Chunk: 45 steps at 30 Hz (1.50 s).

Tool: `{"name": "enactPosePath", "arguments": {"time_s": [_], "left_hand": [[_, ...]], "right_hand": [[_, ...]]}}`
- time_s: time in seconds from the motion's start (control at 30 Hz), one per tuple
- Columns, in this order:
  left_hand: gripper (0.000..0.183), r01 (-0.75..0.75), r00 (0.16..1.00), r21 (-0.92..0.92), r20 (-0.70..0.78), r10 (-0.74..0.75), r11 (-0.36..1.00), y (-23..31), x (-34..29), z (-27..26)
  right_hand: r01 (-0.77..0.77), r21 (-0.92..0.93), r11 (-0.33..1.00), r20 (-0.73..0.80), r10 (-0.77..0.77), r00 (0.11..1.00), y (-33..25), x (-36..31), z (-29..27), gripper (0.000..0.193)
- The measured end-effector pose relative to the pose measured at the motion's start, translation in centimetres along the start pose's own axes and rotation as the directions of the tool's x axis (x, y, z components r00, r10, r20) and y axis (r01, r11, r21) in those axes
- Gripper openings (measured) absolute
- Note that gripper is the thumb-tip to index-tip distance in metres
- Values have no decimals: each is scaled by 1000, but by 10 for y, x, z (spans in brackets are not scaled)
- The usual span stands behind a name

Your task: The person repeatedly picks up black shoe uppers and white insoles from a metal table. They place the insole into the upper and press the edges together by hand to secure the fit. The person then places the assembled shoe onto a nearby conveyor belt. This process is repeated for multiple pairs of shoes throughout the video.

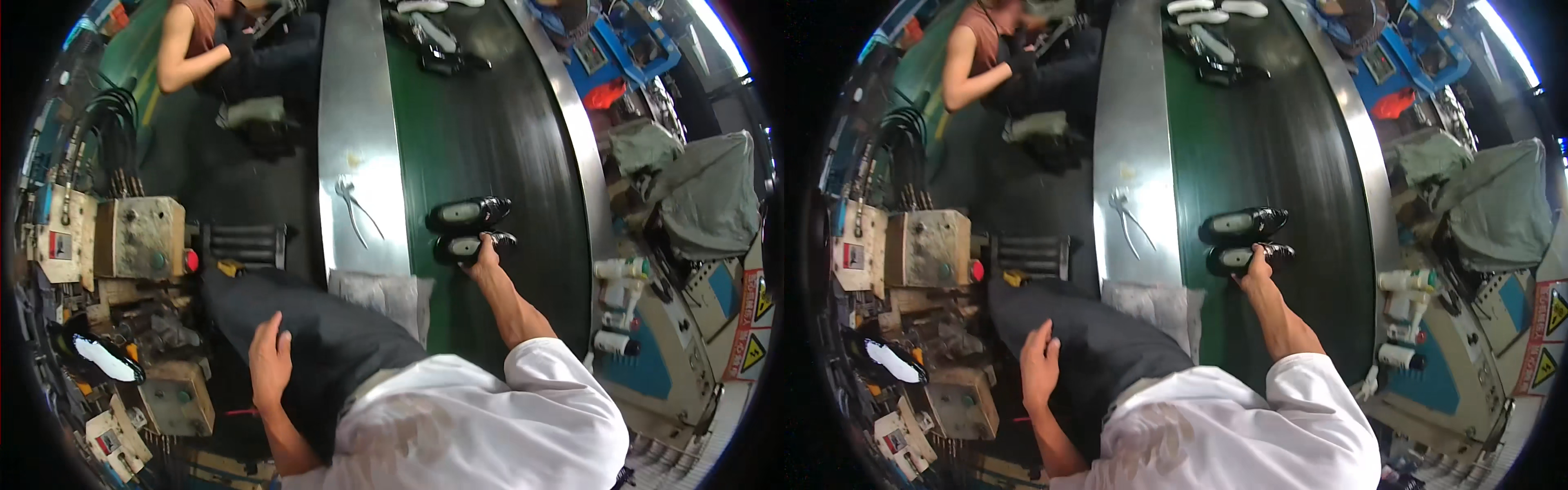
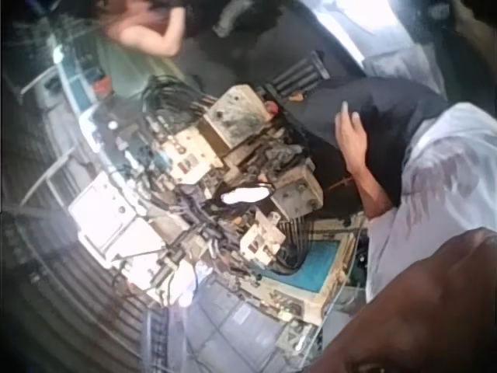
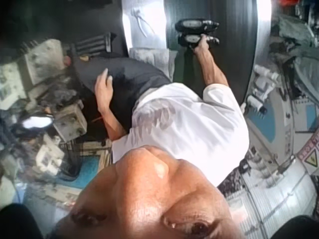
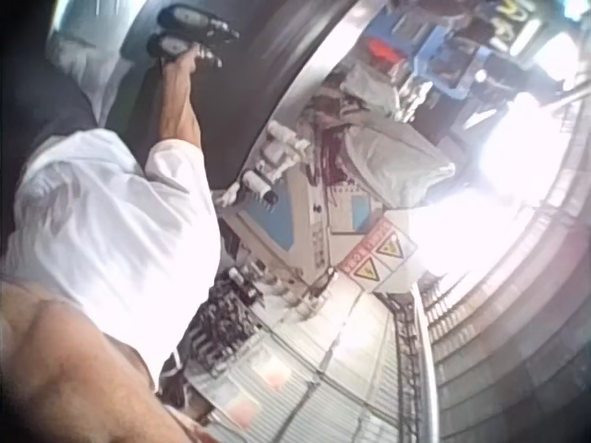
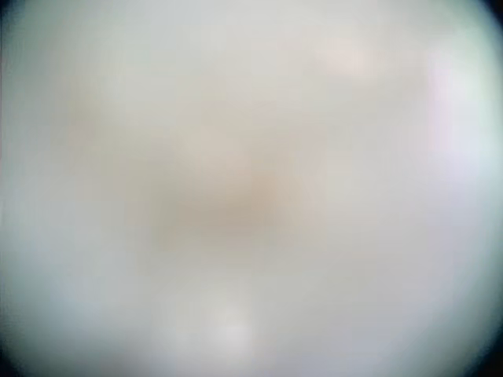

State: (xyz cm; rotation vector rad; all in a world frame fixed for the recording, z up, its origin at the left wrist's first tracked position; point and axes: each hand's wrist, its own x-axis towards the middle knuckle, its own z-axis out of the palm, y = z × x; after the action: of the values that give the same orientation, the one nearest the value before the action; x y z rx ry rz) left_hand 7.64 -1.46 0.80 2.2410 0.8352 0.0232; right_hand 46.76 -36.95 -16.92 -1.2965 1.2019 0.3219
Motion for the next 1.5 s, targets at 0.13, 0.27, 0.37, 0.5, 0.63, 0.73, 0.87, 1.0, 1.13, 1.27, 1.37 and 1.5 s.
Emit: {"name": "enactPosePath", "arguments": {"time_s": [0.13, 0.27, 0.37, 0.5, 0.63, 0.73, 0.87, 1.0, 1.13, 1.27, 1.37, 1.5], "left_hand": [[39, 31, 999, 21, -30, -31, 999, 9, 3, 2], [38, 15, 997, -146, -77, -26, 989, 18, 12, 11], [40, 19, 992, -594, -91, -90, 804, 9, 29, 40], [56, 203, 974, -966, 183, -132, 161, 45, 87, 54], [64, 264, 959, -959, 249, 135, -107, 82, 80, 29], [66, -95, 976, -990, -113, 186, -101, 30, 62, 31], [56, -222, 907, -935, -302, -295, 275, 27, 28, 22], [61, -193, 779, -812, -468, -416, 551, -5, -21, 15], [50, -313, 530, -566, -770, -354, 763, -24, -42, -10], [25, -34, 393, -287, -885, -251, 957, -34, -55, -20], [21, 25, 422, -154, -894, -150, 988, -32, -62, -26], [21, 25, 495, -83, -865, -85, 996, -32, -61, -34]], "right_hand": [[86, 101, 991, 81, -94, 992, -46, 18, 86, 67], [535, 50, 843, 245, -530, 812, -55, 17, 111, 56], [820, 27, 572, 626, -650, 432, -50, -98, 95, 74], [947, 321, 1, 849, -442, -288, -22, -198, 77, 94], [657, 660, -366, 695, -37, -718, 23, -272, 80, 94], [818, 488, 303, 867, -60, -495, 75, -290, 73, 105], [950, -7, 313, 937, 335, -103, 124, -336, 77, 118], [794, -55, 605, 899, 376, -225, 190, -322, 65, 112], [906, 69, 419, 791, 530, -305, 197, -330, 47, 116], [846, 487, 218, 738, 414, -532, 206, -340, 70, 95], [809, 551, 206, 744, 317, -588, 210, -397, 100, 77], [780, 576, 243, 675, 397, -622, 202, -428, 129, 51]]}}
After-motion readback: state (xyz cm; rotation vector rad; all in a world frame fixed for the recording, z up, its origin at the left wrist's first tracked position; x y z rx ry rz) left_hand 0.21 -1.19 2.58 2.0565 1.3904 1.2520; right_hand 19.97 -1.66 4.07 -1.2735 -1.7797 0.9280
